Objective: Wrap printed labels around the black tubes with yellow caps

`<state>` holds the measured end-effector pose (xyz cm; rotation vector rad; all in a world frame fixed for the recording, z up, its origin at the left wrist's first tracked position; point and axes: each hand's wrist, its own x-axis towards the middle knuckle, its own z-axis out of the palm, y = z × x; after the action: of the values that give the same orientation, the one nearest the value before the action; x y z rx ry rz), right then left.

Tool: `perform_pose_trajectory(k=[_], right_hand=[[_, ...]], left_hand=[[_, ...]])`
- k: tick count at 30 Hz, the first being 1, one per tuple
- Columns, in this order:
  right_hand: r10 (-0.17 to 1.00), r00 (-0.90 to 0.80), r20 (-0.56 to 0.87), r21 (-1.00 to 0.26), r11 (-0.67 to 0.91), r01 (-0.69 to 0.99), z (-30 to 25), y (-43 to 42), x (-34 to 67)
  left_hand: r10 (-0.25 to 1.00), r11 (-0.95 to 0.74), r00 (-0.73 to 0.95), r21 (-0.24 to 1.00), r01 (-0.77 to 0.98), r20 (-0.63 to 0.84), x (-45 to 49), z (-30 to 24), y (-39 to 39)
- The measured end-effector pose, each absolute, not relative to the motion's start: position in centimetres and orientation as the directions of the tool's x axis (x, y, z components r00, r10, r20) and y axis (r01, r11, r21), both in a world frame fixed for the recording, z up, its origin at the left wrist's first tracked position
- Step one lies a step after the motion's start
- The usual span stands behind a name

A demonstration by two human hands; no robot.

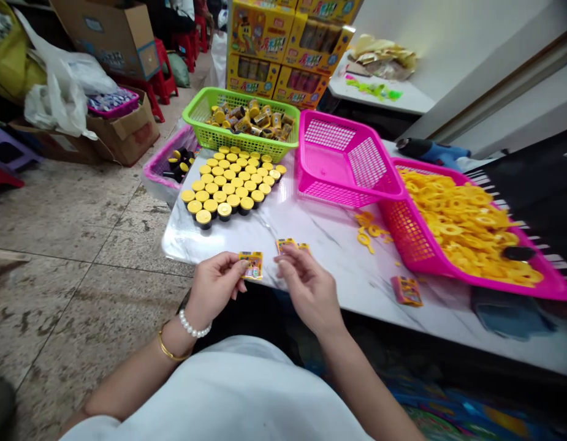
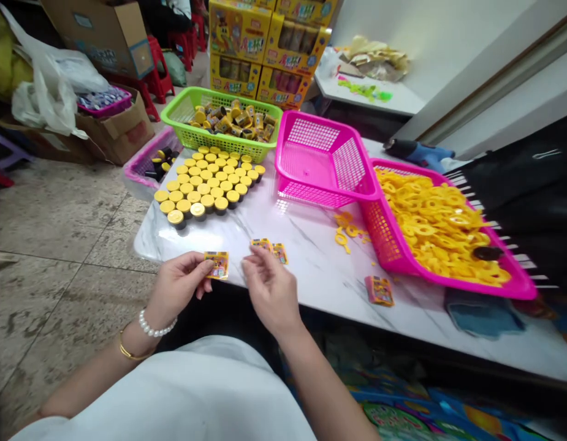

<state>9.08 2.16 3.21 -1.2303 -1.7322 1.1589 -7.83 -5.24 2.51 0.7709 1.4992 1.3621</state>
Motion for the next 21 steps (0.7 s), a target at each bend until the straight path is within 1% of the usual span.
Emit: perform_pose_trajectory(k=[2, 3, 4, 6, 8, 9, 13, 15, 18, 21], right_hand=[[0.87, -0.476, -0.126, -0.979, -0.033, 0.199, 3.3, 0.8, 7.7], [0.838, -0.518, -0.172, -0.98, -0.093, 0.174, 3.2, 0.4, 7.0], [0.831, -0.523, -0.19, -0.98, -0.124, 0.158, 3.0, 0.2, 6.4], [0.87, -0.465, -0.167, -0.984, -0.114, 0.139, 2.4, -0.1, 5.3], [0.901, -0.42, -0.111, -0.988, -0.054, 0.145, 1.8, -0.4, 4.4], [0.906, -0.415, -0.081, -0.988, -0.018, 0.153, 1.6, -0.6, 4.1], [0.908, -0.413, 0.066, -0.977, 0.143, 0.157, 1.2, -1.4, 3.4], [0.903, -0.403, 0.147, -0.958, 0.231, 0.168, 1.1, -1.7, 3.2], [0.861, -0.421, 0.286, -0.895, 0.397, 0.204, 0.7, -1.9, 3.1], [0.764, -0.47, 0.443, -0.776, 0.589, 0.225, 0.3, -1.9, 2.8]], left_hand=[[0.905, 0.163, -0.382, 0.983, -0.087, -0.184, -7.7, 2.5, -6.4], [0.899, 0.149, -0.405, 0.987, -0.068, -0.163, -7.7, 2.5, -6.9], [0.884, 0.129, -0.446, 0.99, -0.055, -0.14, -7.8, 2.5, -7.4], [0.818, 0.073, -0.57, 0.997, -0.035, -0.08, -8.1, 2.6, -8.3], [0.742, 0.022, -0.67, 1.0, -0.003, -0.018, -8.6, 2.8, -9.1], [0.723, 0.009, -0.691, 1.0, 0.013, 0.003, -8.8, 2.9, -9.6], [0.737, 0.006, -0.674, 0.997, 0.082, 0.051, -9.0, 3.1, -10.7], [0.729, -0.009, -0.677, 0.991, 0.137, 0.1, -8.9, 2.9, -10.9], [0.715, -0.063, -0.679, 0.984, 0.169, 0.163, -8.8, 2.5, -10.6], [0.689, -0.104, -0.713, 0.991, 0.079, 0.129, -9.0, 2.2, -10.2]])
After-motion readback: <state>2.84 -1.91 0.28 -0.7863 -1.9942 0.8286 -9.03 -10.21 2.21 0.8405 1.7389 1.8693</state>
